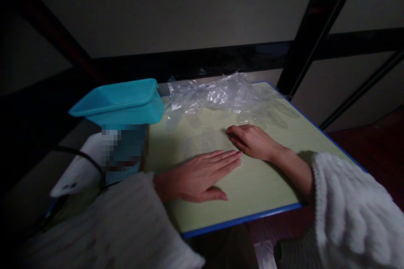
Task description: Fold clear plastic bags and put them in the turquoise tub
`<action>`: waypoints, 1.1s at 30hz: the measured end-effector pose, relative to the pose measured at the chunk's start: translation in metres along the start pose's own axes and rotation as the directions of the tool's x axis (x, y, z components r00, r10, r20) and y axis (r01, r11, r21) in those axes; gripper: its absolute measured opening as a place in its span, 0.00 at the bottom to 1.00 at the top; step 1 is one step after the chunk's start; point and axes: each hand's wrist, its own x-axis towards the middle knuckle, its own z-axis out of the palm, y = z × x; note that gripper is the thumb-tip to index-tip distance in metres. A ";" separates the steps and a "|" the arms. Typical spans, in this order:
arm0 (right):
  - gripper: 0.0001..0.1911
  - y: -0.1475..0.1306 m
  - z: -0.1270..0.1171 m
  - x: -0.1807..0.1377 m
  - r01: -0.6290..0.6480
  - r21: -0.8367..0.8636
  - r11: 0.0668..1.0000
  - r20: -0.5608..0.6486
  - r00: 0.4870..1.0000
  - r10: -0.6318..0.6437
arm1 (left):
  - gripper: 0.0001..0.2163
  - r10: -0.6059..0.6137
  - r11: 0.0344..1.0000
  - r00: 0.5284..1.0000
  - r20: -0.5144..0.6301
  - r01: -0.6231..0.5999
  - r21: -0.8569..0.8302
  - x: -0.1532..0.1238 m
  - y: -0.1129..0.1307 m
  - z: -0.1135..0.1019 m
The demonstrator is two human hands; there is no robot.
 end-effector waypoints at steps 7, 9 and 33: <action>0.15 -0.001 0.000 0.000 0.001 0.005 1.000 -0.008 1.000 -0.001 | 0.32 0.017 1.000 1.000 -0.024 -0.017 -0.022 -0.002 -0.003 0.005; 0.15 -0.001 0.000 0.000 -0.004 0.009 1.000 -0.005 1.000 0.004 | 0.32 0.021 1.000 1.000 -0.019 -0.021 -0.010 -0.002 -0.003 0.005; 0.19 -0.003 0.000 -0.003 0.059 0.004 0.998 -0.090 0.994 -0.059 | 0.32 -0.159 0.981 0.963 -0.216 0.178 0.074 -0.039 -0.009 -0.008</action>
